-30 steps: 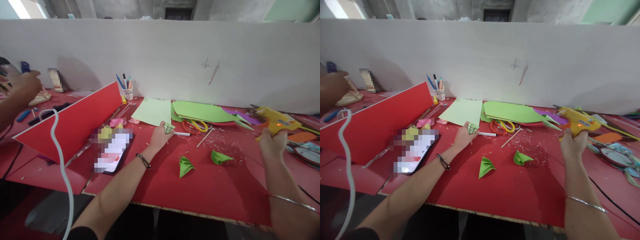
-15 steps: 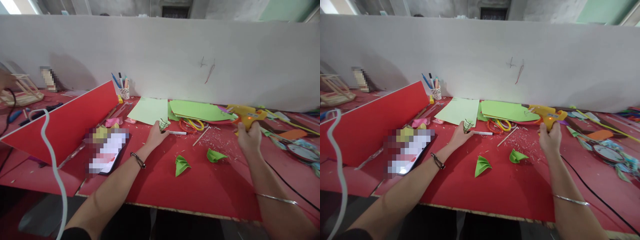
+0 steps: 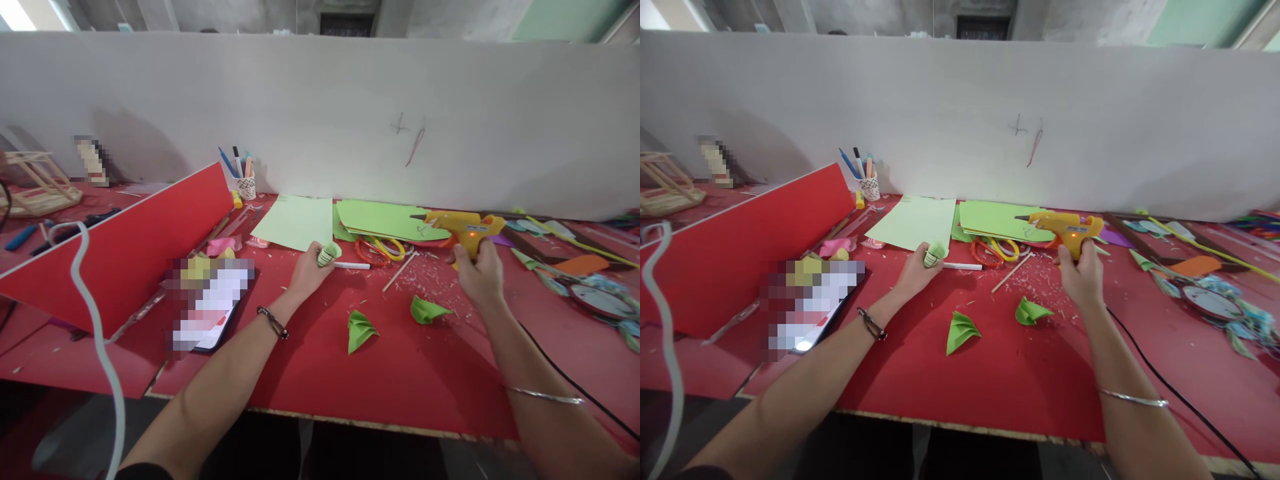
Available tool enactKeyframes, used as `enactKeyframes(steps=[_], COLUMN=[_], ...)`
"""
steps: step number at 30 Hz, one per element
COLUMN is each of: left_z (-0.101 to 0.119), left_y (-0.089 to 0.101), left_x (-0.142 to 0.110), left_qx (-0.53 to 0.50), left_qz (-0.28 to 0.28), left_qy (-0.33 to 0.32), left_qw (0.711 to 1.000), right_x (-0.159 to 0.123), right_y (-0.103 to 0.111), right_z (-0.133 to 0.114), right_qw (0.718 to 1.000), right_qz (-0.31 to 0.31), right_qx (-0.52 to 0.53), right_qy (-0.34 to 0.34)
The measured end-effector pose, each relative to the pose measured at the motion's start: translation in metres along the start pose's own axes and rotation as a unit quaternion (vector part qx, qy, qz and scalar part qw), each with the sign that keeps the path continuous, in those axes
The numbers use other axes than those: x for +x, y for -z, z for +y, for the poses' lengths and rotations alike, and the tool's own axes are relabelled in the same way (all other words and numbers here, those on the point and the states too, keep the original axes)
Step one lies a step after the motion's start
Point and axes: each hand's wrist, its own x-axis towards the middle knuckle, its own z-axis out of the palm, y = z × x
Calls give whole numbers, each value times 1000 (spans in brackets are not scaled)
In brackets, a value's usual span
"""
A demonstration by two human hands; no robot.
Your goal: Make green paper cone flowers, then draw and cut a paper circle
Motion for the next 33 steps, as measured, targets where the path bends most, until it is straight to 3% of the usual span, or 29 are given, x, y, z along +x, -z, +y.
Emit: enactKeyframes(steps=[14,33], left_z=[2,3], left_y=[1,-1], left_x=[0,-1], left_qx=[82,153], left_qz=[-33,-43], left_qy=[29,23], left_qw=[996,987], right_x=[-12,-17], right_y=[-5,-14], right_z=[-26,-25], right_qw=[997,992], right_qz=[-59,-110], right_qx=[25,-19], right_qy=[34,64])
